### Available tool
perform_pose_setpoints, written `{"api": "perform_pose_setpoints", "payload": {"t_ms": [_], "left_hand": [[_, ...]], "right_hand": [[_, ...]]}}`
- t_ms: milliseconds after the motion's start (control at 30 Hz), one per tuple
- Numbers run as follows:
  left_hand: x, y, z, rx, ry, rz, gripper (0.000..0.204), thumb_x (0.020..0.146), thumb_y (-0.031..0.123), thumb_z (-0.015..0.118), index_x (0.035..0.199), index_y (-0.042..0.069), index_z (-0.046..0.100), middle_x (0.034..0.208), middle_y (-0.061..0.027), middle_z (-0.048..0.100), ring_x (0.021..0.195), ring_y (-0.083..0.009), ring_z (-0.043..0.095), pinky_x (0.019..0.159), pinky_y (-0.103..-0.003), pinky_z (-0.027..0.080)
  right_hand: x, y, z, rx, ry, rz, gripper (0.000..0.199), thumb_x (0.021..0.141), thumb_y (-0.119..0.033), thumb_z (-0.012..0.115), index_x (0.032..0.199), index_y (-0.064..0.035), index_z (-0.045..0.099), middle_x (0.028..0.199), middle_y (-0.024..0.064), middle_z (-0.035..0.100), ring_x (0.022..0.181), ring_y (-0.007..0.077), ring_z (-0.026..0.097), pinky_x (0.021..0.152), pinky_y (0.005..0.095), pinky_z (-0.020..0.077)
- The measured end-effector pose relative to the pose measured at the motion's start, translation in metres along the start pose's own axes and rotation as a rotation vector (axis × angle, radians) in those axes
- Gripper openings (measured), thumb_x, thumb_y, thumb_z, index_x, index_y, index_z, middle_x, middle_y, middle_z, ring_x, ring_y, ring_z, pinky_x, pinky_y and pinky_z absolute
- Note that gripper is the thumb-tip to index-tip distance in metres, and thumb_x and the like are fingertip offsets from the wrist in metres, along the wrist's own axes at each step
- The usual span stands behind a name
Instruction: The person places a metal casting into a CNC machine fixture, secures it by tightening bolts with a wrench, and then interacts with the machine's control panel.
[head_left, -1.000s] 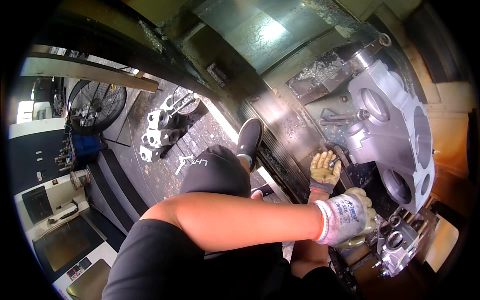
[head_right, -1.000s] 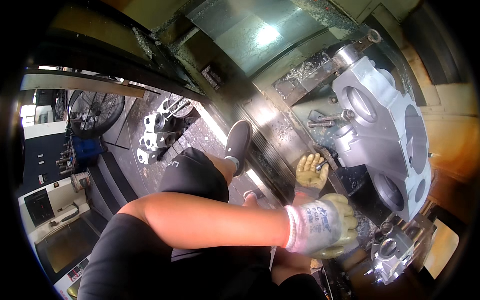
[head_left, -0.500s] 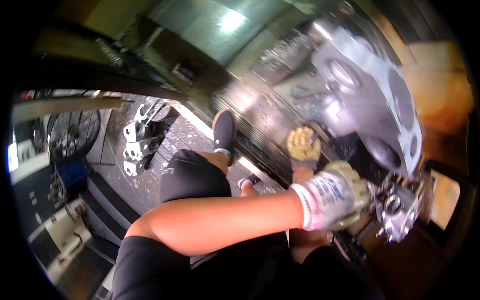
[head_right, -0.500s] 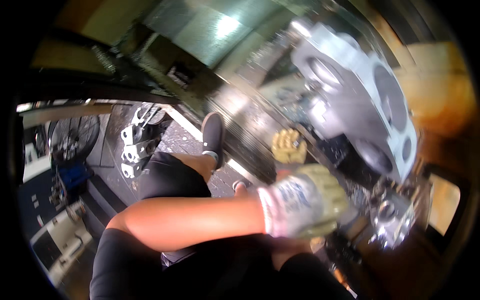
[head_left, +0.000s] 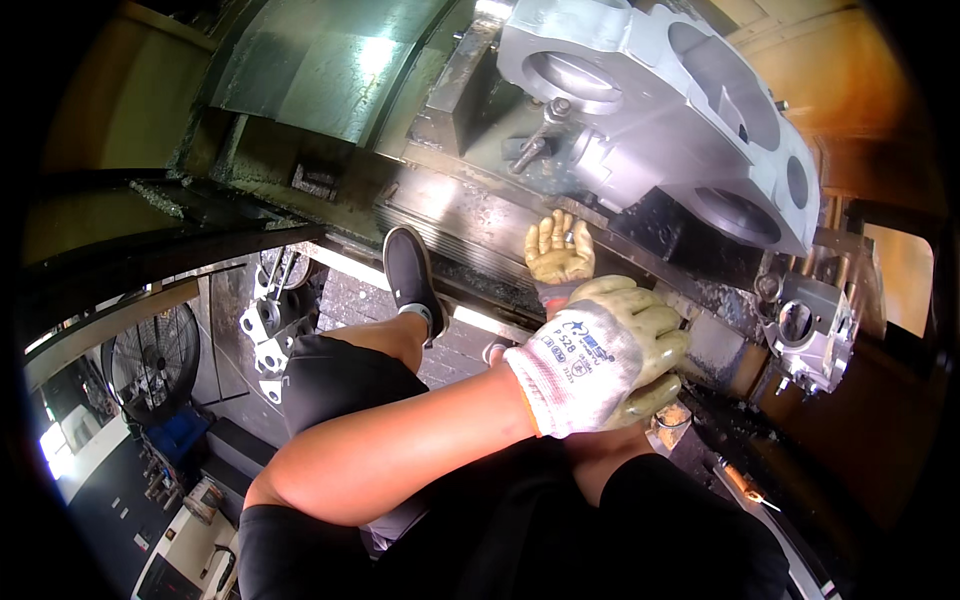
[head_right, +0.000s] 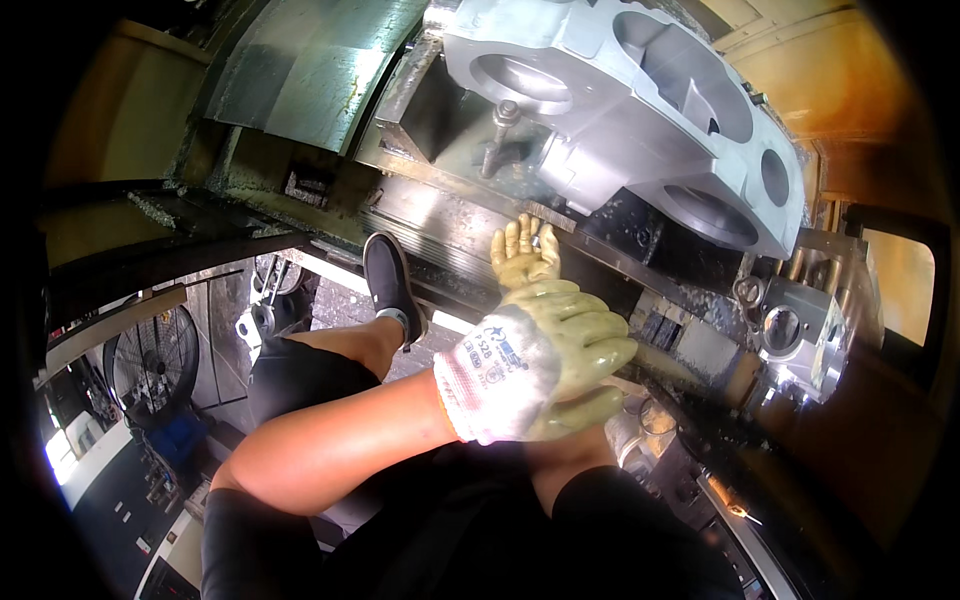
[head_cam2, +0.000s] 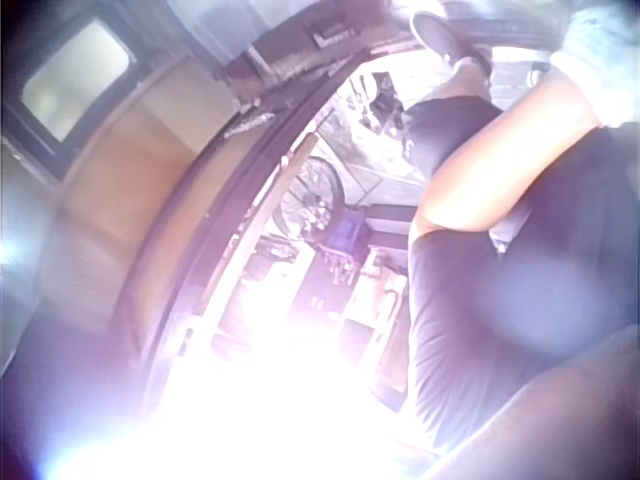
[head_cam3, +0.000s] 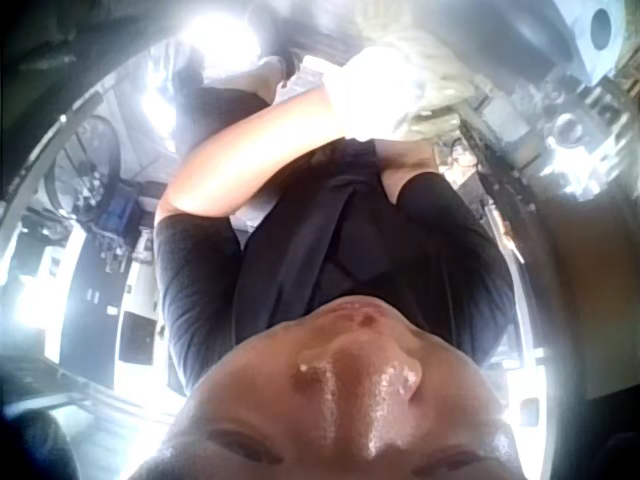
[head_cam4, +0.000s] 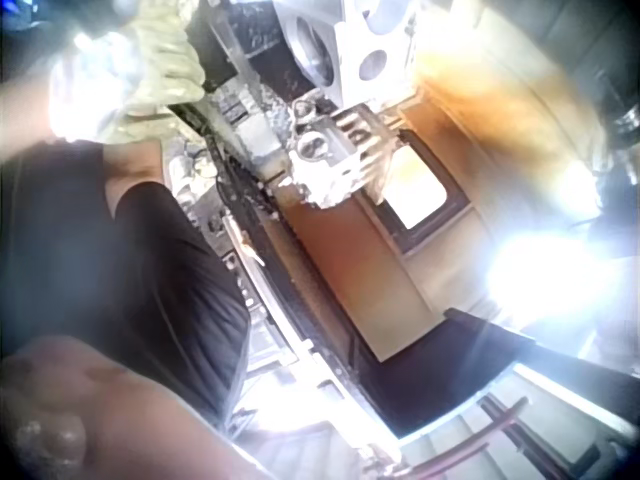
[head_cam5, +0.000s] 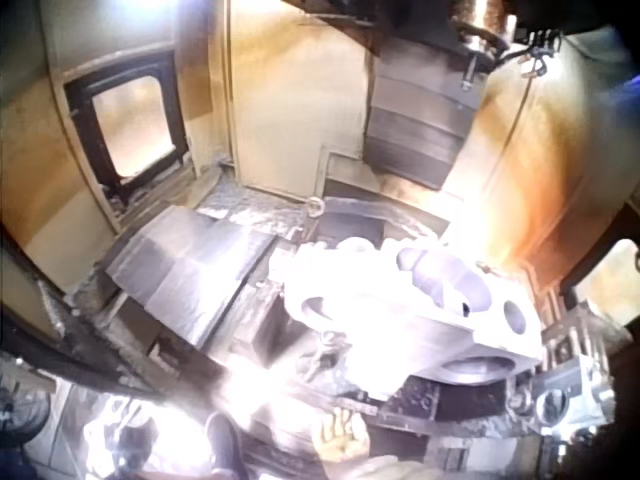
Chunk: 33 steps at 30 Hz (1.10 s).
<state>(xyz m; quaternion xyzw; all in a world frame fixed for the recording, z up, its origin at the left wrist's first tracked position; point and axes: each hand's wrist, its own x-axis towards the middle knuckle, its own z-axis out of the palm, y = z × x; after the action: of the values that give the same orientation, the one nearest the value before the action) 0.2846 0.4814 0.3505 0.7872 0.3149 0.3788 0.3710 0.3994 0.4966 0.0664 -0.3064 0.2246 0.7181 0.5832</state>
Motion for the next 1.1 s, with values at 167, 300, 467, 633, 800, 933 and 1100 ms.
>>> {"api": "perform_pose_setpoints", "payload": {"t_ms": [167,300,467,633,800,933,1100], "left_hand": [[0.004,-0.003,0.004,0.012,0.002,0.015,0.038,0.084,0.030,0.079,0.109,0.003,0.072,0.107,-0.0127,0.072,0.100,-0.0313,0.071,0.090,-0.044,0.055],[0.004,-0.001,0.004,0.022,-0.003,0.015,0.038,0.083,0.029,0.080,0.109,0.002,0.072,0.104,-0.0124,0.071,0.099,-0.0310,0.071,0.088,-0.043,0.055],[0.005,-0.004,0.011,-0.001,0.023,0.015,0.032,0.082,0.031,0.077,0.099,0.005,0.069,0.095,-0.0123,0.068,0.096,-0.0329,0.068,0.094,-0.046,0.051],[0.005,-0.003,0.012,0.017,-0.012,0.006,0.033,0.082,0.032,0.077,0.101,0.005,0.070,0.094,-0.0128,0.068,0.094,-0.0341,0.068,0.093,-0.046,0.051],[0.001,-0.007,0.013,0.036,-0.017,0.013,0.036,0.084,0.029,0.079,0.107,0.003,0.070,0.100,-0.0114,0.069,0.097,-0.0304,0.070,0.087,-0.044,0.054],[0.002,-0.006,0.011,0.040,-0.032,0.030,0.037,0.085,0.029,0.079,0.109,0.002,0.070,0.104,-0.0125,0.070,0.097,-0.0316,0.070,0.088,-0.044,0.055],[0.001,-0.006,0.009,0.030,-0.041,0.019,0.041,0.085,0.030,0.079,0.113,0.001,0.071,0.108,-0.0136,0.071,0.100,-0.0325,0.070,0.091,-0.045,0.055]], "right_hand": [[0.000,0.006,-0.006,0.045,-0.169,0.102,0.032,0.098,-0.044,0.076,0.105,-0.0125,0.077,0.115,0.0049,0.078,0.111,0.0274,0.072,0.107,0.0532,0.0552],[-0.005,0.002,-0.005,-0.023,-0.157,0.037,0.030,0.099,-0.041,0.076,0.105,-0.0127,0.078,0.116,0.0050,0.079,0.111,0.0278,0.073,0.106,0.0529,0.0556],[-0.007,0.000,0.003,-0.018,-0.153,0.139,0.029,0.099,-0.039,0.075,0.113,-0.0132,0.075,0.118,0.0045,0.077,0.114,0.0274,0.070,0.108,0.0551,0.0530],[-0.003,-0.001,0.005,-0.065,0.060,-0.002,0.039,0.100,-0.043,0.072,0.127,-0.0167,0.066,0.125,0.0012,0.072,0.120,0.0252,0.063,0.112,0.0549,0.0484],[-0.011,0.003,0.009,-0.047,-0.050,0.079,0.023,0.098,-0.037,0.076,0.110,-0.0169,0.075,0.124,0.0013,0.073,0.119,0.0250,0.064,0.111,0.0507,0.0497],[-0.011,-0.003,0.007,-0.063,-0.037,0.033,0.019,0.098,-0.033,0.076,0.107,-0.0158,0.076,0.117,0.0017,0.076,0.108,0.0232,0.068,0.108,0.0460,0.0518],[-0.002,-0.009,0.000,-0.034,-0.041,0.048,0.020,0.099,-0.032,0.076,0.107,-0.0141,0.075,0.100,0.0003,0.075,0.091,0.0209,0.068,0.101,0.0424,0.0542]]}}
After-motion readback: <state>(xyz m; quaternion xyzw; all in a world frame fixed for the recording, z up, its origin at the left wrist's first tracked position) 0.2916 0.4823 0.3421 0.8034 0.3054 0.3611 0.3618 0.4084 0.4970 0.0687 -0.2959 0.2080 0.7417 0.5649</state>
